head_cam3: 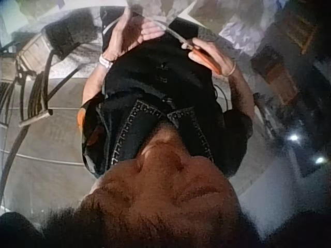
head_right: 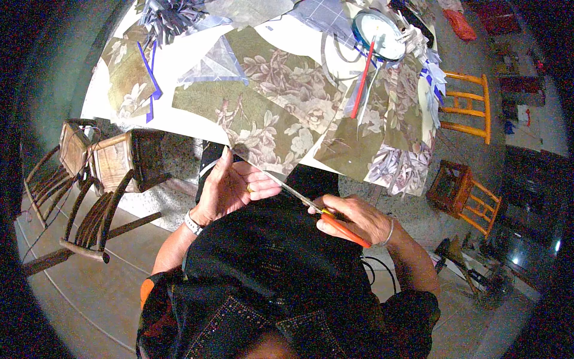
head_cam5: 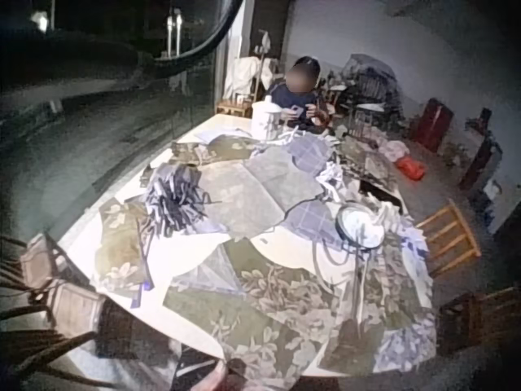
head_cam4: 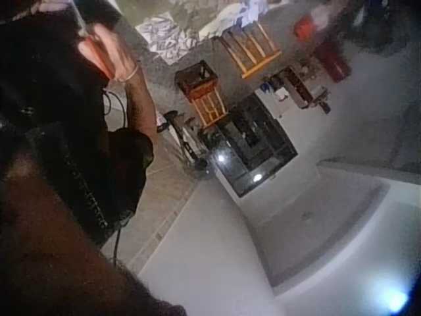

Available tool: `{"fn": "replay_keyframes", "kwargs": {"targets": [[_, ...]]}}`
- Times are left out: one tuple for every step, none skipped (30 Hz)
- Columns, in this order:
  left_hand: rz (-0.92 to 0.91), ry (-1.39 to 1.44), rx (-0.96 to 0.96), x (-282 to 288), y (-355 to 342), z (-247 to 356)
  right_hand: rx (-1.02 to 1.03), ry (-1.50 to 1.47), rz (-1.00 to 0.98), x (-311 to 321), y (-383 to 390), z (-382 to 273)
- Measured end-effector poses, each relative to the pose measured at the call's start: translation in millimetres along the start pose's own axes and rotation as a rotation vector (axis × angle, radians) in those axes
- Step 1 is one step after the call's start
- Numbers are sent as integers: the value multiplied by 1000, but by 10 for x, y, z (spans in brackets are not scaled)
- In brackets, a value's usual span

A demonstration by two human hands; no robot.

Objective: The person cuts floral patterned fabric using scissors and applies glue to the edges with a brush.

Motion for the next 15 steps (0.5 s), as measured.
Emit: {"fn": "replay_keyframes", "kwargs": {"targets": [[0,-3,-1,-8,2,5,8,2,5,0,-2,5],[8,4,-4,-7,3,8,17,4,10,2,-3,6],[16,11,-6,-4,6,10,16,5,11,2,-2,9],[25,18,-9,0,11,12,16,7,10,3,0,9],[21,39,-30,8,16,24,16,9,10,4,1,8],[17,59,-50,26,22,36,8,1,5,3,2,8],[11,79,-69,38,28,52,-2,-8,1,1,7,5],[56,45,-91,61,41,88,-11,-16,-3,-2,10,6],[102,11,-113,66,60,144,-27,-3,-19,-11,20,22],[148,-23,-134,74,71,198,-42,9,-36,-16,32,50],[184,-71,-119,77,73,225,-58,22,-52,-23,38,72],[220,-118,-103,82,71,256,-52,10,-52,-21,35,68],[256,-165,-88,98,71,282,-45,-1,-52,-19,34,56],[244,-174,-63,103,67,295,-40,-12,-52,-17,32,46],[243,-183,-57,73,71,308,-26,-10,-61,-20,33,37]]}}
Point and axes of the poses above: each hand's wrist, its own y-axis away from the middle knuckle, its own x-axis out of the back of the hand, z = x × y, the point moved 7 cm from there along -y, towards the middle knuckle, and after that the axes turned 3 degrees about -y, right-handed, at the moved point
